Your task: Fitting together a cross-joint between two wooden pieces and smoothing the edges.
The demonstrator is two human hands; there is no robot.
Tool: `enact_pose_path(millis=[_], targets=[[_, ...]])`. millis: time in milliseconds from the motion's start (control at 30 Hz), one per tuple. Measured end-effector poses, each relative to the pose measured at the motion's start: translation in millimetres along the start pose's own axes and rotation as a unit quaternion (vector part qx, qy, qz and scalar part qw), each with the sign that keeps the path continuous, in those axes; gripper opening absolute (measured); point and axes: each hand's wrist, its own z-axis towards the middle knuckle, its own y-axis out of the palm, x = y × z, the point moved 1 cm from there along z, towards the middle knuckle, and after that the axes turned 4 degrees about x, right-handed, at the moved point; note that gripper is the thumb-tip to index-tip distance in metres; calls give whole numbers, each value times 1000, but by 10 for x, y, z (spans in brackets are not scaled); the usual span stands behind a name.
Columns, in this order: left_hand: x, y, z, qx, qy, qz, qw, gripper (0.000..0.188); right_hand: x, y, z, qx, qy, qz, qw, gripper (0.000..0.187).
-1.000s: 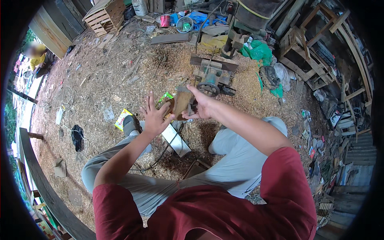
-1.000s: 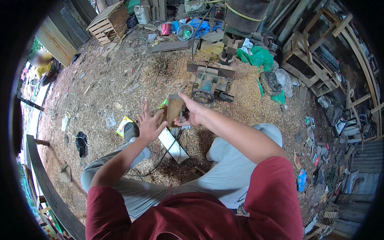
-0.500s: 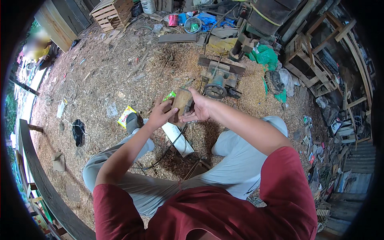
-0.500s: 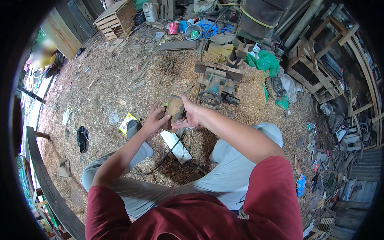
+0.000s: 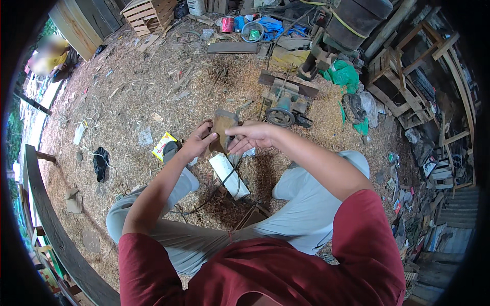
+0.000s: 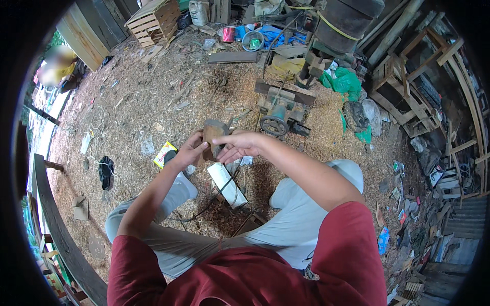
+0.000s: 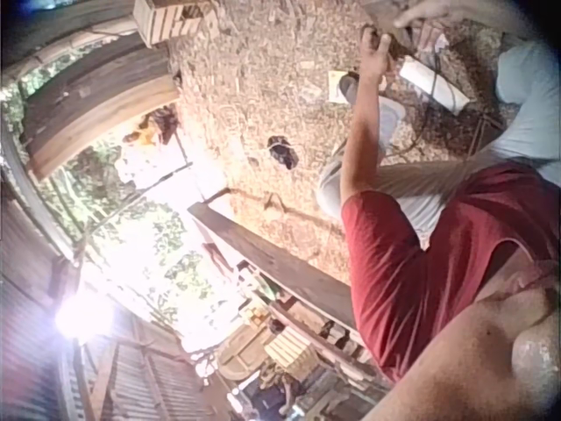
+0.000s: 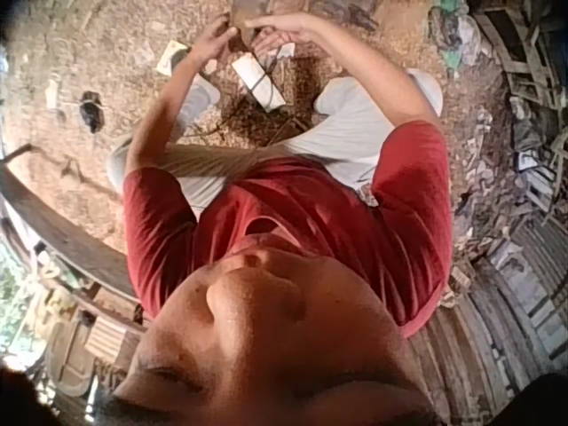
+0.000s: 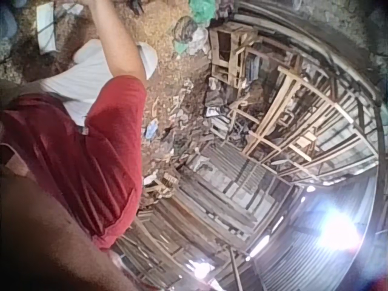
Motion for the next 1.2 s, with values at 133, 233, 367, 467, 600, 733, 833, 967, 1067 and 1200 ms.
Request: enact_pose_path(millis=[133,233,367,467,600,733,833,967,1067,1200], targets=[[-11,32,4,58,23,6,998,54,135,-173,191,114,-128,-345,923,59],[60,-19,-59,72,3,-5,997,53,186,-80,160,187,-179,-478,840,59],[157,-30,-125,72,-36,-44,996,58,244,42,126,261,-256,-572,734,75],[58,-141,-79,65,-29,-42,997,59,320,138,127,270,-286,-576,717,87],[27,-125,-92,71,-32,-50,996,56,357,246,225,269,-289,-535,747,100],[52,-56,-95,88,-17,-56,994,51,373,148,369,320,-367,-579,654,98],[-21,-75,-73,91,-12,-25,995,50,335,103,438,323,-395,-607,609,98],[-82,-184,-136,96,-18,-30,995,52,231,268,379,289,-372,-534,702,90],[-91,-219,-139,110,-53,-91,988,54,193,267,429,308,-394,-512,699,85],[-53,-158,-150,87,-56,-112,988,54,157,260,464,327,-405,-474,710,76]])
